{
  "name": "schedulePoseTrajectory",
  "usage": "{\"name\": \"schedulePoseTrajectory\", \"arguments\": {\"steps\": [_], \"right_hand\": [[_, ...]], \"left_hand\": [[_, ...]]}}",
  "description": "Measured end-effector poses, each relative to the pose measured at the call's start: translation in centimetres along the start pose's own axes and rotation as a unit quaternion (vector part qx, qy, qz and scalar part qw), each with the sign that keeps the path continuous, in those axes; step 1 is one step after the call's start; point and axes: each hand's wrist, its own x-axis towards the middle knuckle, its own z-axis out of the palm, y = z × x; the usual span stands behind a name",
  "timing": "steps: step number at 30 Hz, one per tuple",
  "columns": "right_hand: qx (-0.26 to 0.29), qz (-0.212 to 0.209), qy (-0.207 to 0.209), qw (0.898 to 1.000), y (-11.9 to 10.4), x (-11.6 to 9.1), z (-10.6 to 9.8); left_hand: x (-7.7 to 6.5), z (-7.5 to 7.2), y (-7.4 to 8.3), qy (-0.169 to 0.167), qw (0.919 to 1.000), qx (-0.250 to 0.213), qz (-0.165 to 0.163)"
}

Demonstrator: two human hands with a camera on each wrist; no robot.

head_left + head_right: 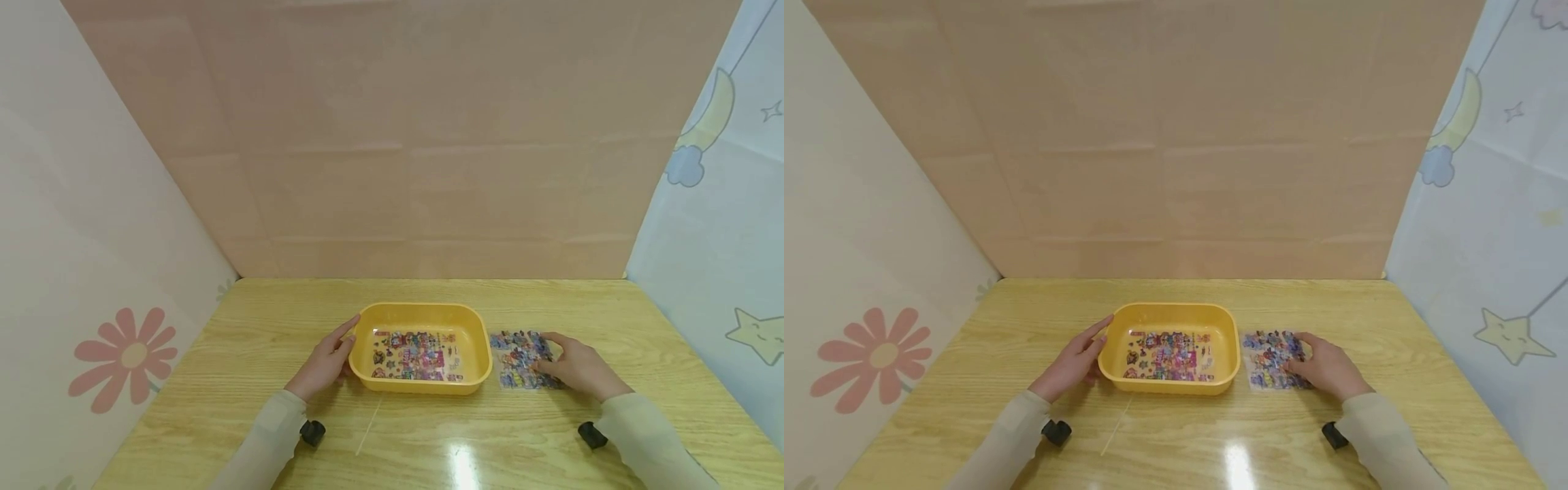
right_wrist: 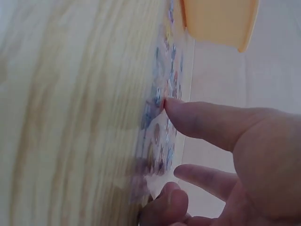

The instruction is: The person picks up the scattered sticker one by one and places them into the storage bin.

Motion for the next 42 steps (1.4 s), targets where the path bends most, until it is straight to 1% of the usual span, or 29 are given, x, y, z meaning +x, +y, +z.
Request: {"name": "schedulePoseTrajectory", "arguments": {"steps": [7, 11, 19, 25, 30, 38, 42], "right_hand": [[-0.019, -0.010, -0.002, 1.000, 0.07, 0.07, -0.07], [-0.020, -0.006, -0.001, 1.000, -0.06, -0.14, 0.16], [-0.030, -0.002, 0.018, 0.999, -0.18, -0.42, 0.55], [-0.027, -0.004, 0.025, 0.999, -0.29, -0.57, 0.57], [-0.027, -0.002, 0.026, 0.999, -0.18, -0.48, 0.68], [-0.025, -0.004, 0.028, 0.999, -0.45, -0.65, 0.62], [-0.023, -0.009, 0.036, 0.999, -0.64, -0.76, 0.64]], "left_hand": [[-0.03, 0.02, 0.08, 0.000, 1.0000, -0.001, 0.001], [-0.03, -0.01, 0.01, -0.002, 1.0000, -0.003, 0.000], [-0.15, -0.02, 0.02, -0.002, 1.0000, -0.008, -0.004], [-0.24, 0.04, 0.30, 0.000, 1.0000, -0.005, -0.008], [-0.22, 0.07, 0.23, -0.002, 1.0000, -0.001, -0.002], [-0.09, 0.03, 0.03, -0.001, 1.0000, -0.004, -0.004], [-0.06, 0.02, 0.08, -0.001, 1.0000, -0.002, -0.003]]}}
